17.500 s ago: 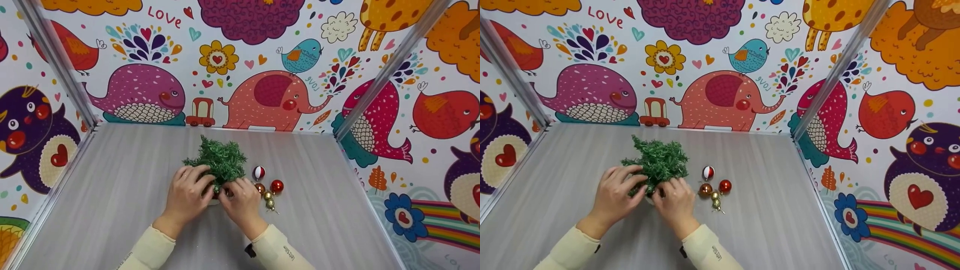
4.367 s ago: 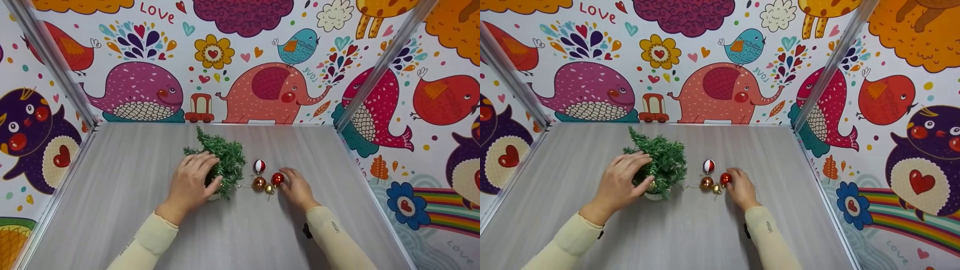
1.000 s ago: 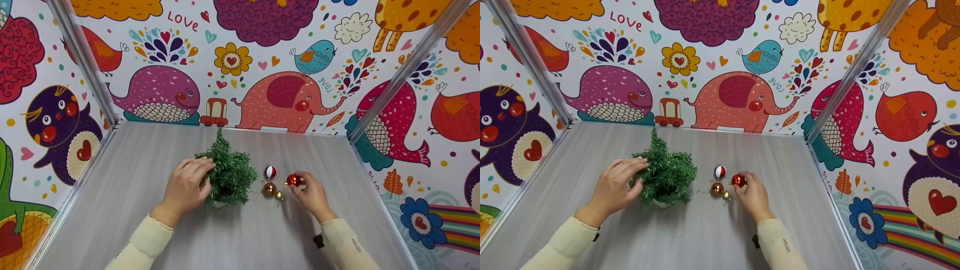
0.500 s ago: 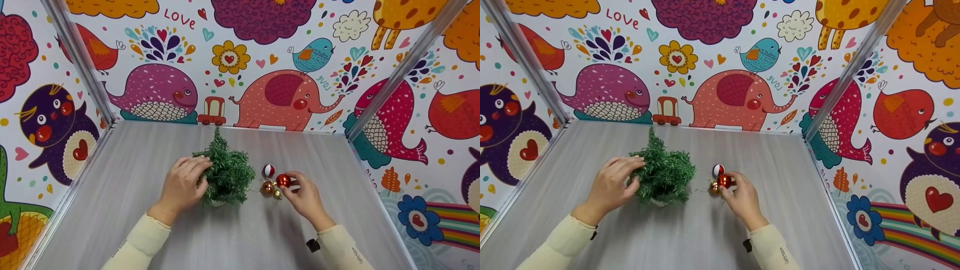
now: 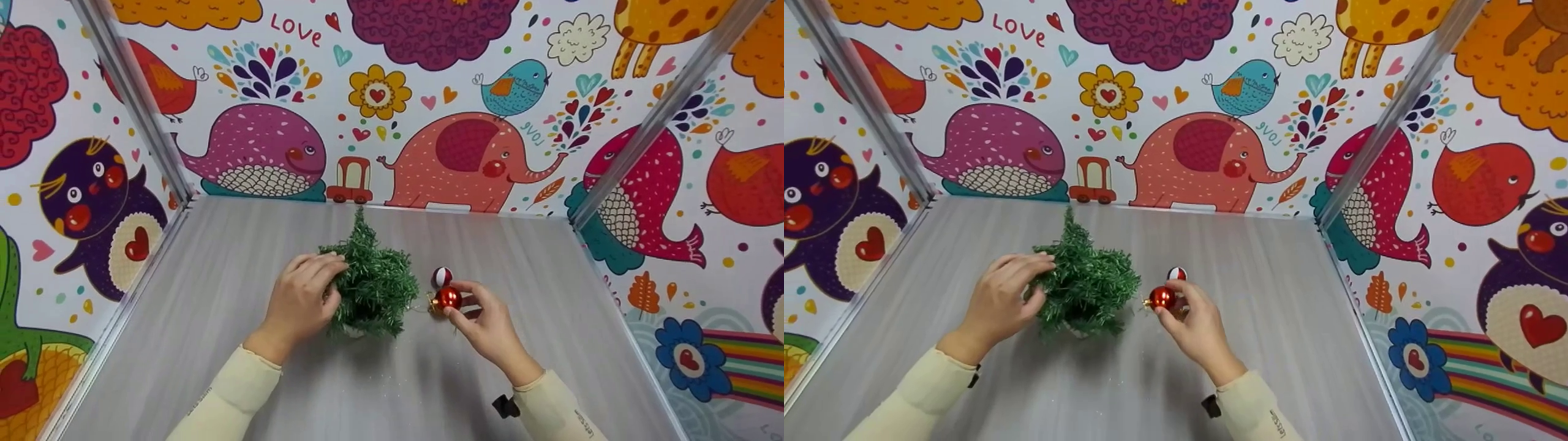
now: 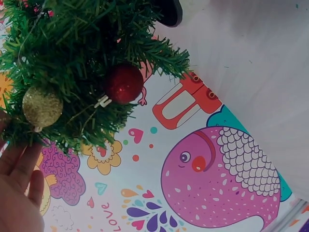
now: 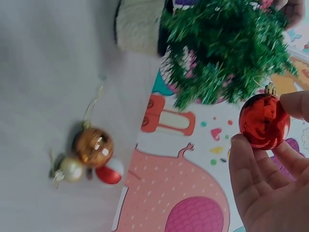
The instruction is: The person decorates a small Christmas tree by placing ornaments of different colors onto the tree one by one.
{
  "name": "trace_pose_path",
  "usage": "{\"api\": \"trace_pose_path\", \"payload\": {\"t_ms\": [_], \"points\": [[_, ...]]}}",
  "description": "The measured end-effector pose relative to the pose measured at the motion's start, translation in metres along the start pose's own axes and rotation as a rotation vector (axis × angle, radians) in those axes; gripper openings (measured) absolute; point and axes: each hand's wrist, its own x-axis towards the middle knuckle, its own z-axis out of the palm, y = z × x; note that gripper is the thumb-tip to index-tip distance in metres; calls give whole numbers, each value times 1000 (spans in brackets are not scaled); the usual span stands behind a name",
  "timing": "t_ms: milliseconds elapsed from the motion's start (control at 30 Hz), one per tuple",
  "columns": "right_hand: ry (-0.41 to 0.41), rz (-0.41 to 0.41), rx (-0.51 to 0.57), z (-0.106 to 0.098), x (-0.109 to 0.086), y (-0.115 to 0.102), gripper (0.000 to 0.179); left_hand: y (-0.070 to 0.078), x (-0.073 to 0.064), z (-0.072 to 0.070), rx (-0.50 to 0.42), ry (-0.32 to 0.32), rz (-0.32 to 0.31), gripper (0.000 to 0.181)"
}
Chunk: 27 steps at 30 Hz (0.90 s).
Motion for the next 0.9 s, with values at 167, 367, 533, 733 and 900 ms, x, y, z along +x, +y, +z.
{"api": "trace_pose_path", "payload": {"t_ms": [167, 367, 533, 733, 900], "points": [[-21, -19, 73, 9, -3, -11, 44, -1, 1, 1, -12, 2, 3, 32], [-55, -21, 114, 19, -6, -33, 43, -3, 3, 0, -17, -11, 3, 31], [-69, -39, 151, 18, -7, -55, 41, -4, 4, 1, -13, 5, 21, 31], [-72, -19, 153, 20, -10, -59, 39, -3, 3, 1, -10, -11, 2, 31], [-81, -5, 152, 22, -10, -62, 39, -1, 2, 0, -4, -21, -1, 32]]}}
